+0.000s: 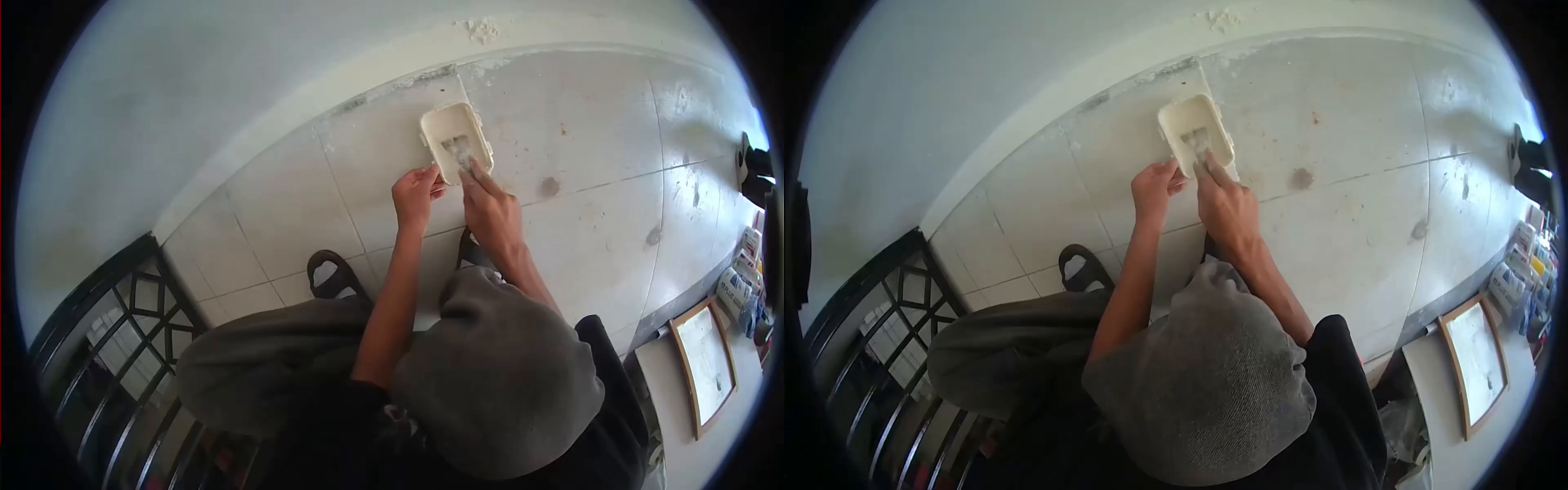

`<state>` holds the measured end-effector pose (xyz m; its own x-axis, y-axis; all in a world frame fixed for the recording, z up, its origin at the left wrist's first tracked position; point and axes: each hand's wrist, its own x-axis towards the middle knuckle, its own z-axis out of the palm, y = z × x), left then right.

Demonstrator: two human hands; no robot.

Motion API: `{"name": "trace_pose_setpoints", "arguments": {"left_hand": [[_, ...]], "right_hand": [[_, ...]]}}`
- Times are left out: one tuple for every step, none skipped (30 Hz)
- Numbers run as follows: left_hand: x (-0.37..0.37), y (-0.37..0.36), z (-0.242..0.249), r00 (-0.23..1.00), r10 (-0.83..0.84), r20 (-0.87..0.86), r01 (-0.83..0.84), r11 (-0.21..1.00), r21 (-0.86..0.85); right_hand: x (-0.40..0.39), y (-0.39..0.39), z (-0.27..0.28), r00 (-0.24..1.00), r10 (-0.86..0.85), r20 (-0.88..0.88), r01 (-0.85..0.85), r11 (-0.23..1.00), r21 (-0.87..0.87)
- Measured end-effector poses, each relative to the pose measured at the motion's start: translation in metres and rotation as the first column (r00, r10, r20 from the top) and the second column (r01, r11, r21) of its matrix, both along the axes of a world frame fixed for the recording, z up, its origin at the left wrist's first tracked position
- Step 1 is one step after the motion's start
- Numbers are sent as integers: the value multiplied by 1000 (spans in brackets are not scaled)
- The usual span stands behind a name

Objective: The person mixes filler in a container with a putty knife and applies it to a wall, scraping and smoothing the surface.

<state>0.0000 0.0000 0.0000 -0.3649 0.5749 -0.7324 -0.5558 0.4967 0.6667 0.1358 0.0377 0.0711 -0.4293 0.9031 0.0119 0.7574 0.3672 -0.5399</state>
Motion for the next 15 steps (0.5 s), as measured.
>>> {"name": "trace_pose_setpoints", "arguments": {"left_hand": [[1, 4, -3, 1000, 11, 13, -12, 1000, 22], [2, 8, -8, 999, 23, 25, -25, 999, 45], [-1, -15, 6, 1000, 24, 0, -24, 999, -34], [-2, -4, 3, 1000, 27, -14, -27, 999, -22], [1, -3, 4, 999, 26, -22, -26, 999, -32], [6, -6, 4, 1000, 19, -10, -20, 999, -38], [7, -6, 4, 1000, 27, 13, -26, 999, -36], [7, -1, 4, 999, 34, 31, -34, 999, -25], [9, -1, 4, 999, 33, 33, -33, 999, -18], [9, -3, 5, 999, 18, 32, -17, 1000, -26], [6, 1, 4, 1000, 8, 21, -7, 1000, -29], [3, 2, 2, 1000, 11, 7, -11, 999, -30], [6, -1, 2, 999, 26, 28, -25, 1000, -15], [7, -2, 1, 998, 38, 55, -38, 999, 7], [7, -2, 0, 998, 32, 54, -33, 999, 10]], "right_hand": [[1, 2, -7, 999, 16, 31, -16, 1000, -8], [3, 3, -14, 998, 33, 61, -32, 999, -16], [2, -12, 1, 999, 37, 36, -33, 995, -95], [2, -1, 11, 999, 52, 3, -52, 998, -39], [5, 0, 18, 998, 65, -21, -65, 998, -4], [4, -1, 17, 998, 59, -9, -59, 998, -11], [-2, 4, 13, 1000, 31, -4, -31, 999, -22], [-6, 10, 10, 1000, 4, -3, -4, 1000, -24], [-4, 9, 10, 1000, 3, -1, -3, 1000, -16], [-2, 6, 10, 999, 15, 34, -14, 999, -46], [-4, 7, 9, 998, 34, 60, -30, 997, -70], [-5, 11, 16, 999, 43, 12, -43, 998, -40], [-8, 10, 19, 999, 40, 4, -39, 998, -54], [-10, 14, 20, 1000, 29, 9, -29, 997, -67], [-10, 18, 20, 1000, 20, 15, -19, 997, -72]]}}
